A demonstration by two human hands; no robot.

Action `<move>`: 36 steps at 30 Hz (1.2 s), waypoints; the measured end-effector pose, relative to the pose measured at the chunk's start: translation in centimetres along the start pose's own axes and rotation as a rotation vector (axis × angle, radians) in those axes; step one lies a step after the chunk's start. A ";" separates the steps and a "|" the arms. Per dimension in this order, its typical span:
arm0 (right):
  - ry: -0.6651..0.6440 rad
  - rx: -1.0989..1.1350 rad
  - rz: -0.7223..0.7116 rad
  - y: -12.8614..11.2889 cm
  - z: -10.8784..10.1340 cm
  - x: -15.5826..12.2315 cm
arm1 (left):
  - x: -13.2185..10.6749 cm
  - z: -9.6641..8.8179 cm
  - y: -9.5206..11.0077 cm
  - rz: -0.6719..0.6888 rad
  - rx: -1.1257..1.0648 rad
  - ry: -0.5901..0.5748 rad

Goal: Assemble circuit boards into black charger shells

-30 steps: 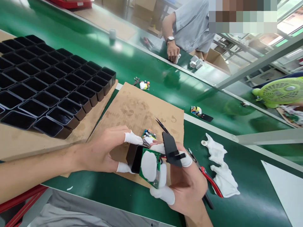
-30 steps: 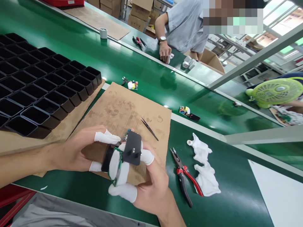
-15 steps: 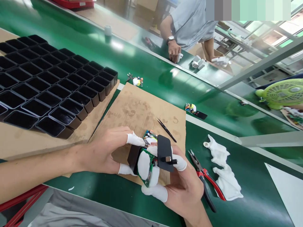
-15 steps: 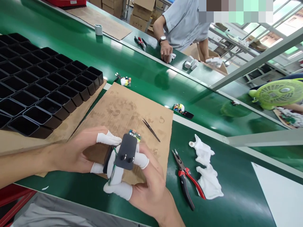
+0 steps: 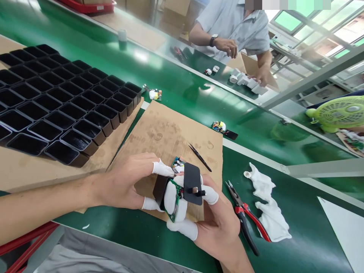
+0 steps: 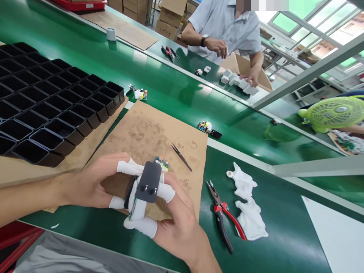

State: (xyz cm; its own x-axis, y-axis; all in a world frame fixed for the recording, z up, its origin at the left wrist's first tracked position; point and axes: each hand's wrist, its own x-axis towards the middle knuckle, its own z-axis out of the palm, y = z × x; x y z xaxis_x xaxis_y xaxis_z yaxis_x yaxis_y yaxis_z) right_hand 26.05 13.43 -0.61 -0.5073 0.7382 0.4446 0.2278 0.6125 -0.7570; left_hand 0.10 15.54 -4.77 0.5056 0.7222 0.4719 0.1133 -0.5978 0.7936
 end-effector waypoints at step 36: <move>0.191 0.083 0.048 0.3 0.2 -1.1 | 0.0 0.2 -0.1 0.019 -0.024 0.054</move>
State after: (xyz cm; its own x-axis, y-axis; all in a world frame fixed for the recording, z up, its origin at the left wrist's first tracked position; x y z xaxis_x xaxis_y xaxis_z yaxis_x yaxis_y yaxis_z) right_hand 26.50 12.72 -1.44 -0.3291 0.8112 0.4834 0.1750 0.5555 -0.8129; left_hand 0.31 15.55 -4.95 0.4607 0.7289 0.5064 0.0835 -0.6036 0.7929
